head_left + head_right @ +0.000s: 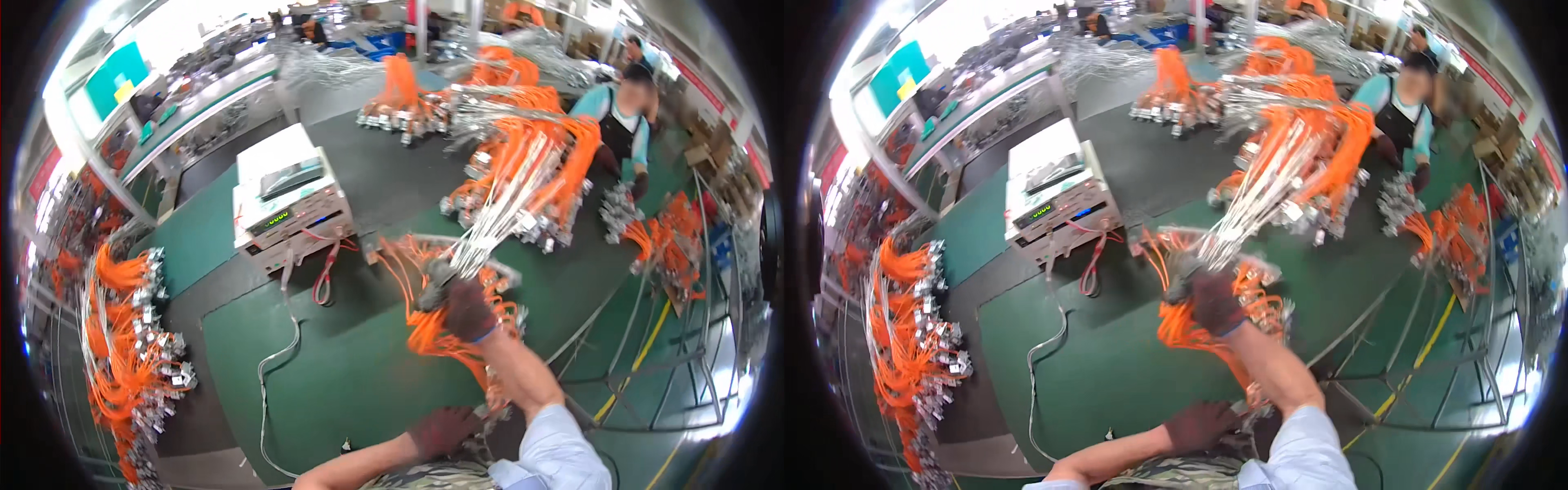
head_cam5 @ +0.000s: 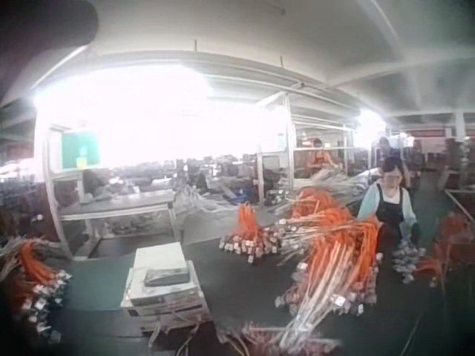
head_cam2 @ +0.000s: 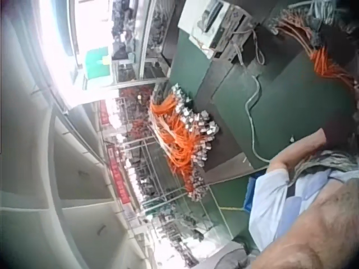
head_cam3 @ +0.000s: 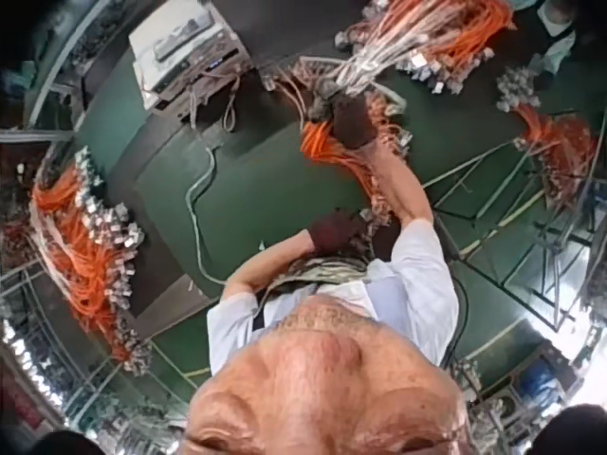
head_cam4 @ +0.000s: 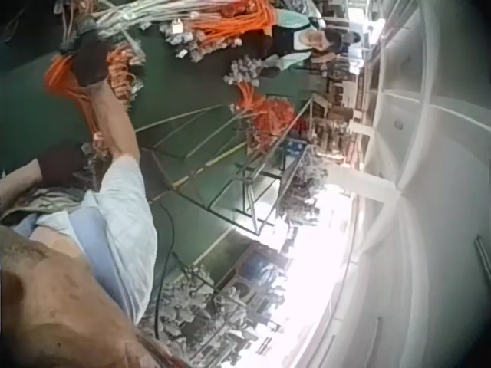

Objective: The recorder is assembling and organizing orange electrical wiring harnesses by attaching metal connectors and grouping bundles.

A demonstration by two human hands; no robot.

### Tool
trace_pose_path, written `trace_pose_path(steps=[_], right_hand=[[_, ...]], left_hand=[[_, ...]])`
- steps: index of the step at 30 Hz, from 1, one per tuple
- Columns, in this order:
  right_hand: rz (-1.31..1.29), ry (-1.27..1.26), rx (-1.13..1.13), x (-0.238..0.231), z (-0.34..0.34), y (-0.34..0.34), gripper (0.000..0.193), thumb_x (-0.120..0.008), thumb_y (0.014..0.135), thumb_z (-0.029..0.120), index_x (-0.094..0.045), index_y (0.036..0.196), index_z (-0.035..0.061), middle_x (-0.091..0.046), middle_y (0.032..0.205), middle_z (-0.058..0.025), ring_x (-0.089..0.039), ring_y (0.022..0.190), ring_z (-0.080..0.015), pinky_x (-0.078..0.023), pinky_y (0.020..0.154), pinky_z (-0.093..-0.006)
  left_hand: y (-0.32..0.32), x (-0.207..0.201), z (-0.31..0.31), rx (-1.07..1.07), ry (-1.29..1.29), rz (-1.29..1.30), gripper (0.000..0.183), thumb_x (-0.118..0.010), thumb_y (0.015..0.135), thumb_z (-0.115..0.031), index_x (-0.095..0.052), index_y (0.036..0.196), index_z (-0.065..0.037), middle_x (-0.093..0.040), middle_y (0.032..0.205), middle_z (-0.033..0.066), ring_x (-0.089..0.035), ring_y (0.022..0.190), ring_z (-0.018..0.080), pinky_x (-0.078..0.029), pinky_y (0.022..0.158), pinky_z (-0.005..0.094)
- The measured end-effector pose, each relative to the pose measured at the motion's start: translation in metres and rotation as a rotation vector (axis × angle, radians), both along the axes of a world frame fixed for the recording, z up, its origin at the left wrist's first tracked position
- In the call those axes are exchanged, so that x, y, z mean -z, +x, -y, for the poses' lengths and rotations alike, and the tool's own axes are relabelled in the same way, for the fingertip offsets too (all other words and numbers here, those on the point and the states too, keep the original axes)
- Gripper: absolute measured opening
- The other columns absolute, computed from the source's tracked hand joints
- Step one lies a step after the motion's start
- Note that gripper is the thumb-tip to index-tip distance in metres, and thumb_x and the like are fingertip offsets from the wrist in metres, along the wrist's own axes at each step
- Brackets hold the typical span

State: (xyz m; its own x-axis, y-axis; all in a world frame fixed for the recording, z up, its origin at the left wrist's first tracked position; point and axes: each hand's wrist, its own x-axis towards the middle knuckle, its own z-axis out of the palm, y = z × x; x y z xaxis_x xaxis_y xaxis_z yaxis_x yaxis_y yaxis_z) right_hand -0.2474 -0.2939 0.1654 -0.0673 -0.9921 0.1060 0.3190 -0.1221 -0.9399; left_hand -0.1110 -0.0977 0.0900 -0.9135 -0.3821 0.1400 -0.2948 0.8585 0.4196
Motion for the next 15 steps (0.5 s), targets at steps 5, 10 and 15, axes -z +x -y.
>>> trace_pose_path(steps=[5,10,15], right_hand=[[0.115,0.392,-0.097,-0.086,-0.02,-0.143,0.032,-0.077,0.093,0.022,-0.073,0.117,0.002,-0.068,0.088,-0.0058,-0.067,0.077,-0.0207,-0.059,0.077,-0.0366],[-0.731,0.061,-0.017,-0.124,-0.027,-0.256,0.029,-0.079,0.093,0.031,-0.074,0.101,0.003,-0.065,0.071,-0.0035,-0.062,0.061,-0.0142,-0.055,0.06,-0.0332],[-0.932,0.337,-0.057,-0.156,-0.023,-0.336,0.025,-0.078,0.087,0.023,-0.071,0.09,-0.0009,-0.069,0.066,-0.0063,-0.067,0.053,-0.0152,-0.053,0.051,-0.0323]], left_hand=[[-0.064,-0.059,0.038,0.124,0.159,-0.07,0.051,-0.075,0.084,-0.03,-0.067,0.13,-0.009,-0.068,0.123,0.018,-0.066,0.116,0.0393,-0.053,0.098,0.0526],[-0.08,-0.047,0.056,0.041,0.285,-0.004,0.031,-0.071,0.091,-0.03,-0.073,0.112,-0.008,-0.071,0.105,0.0173,-0.069,0.104,0.0364,-0.056,0.088,0.0504],[-0.088,-0.027,0.077,0.081,0.373,0.209,0.042,-0.076,0.094,-0.037,-0.068,0.127,-0.012,-0.073,0.116,0.0167,-0.071,0.101,0.0426,-0.058,0.087,0.0537]])
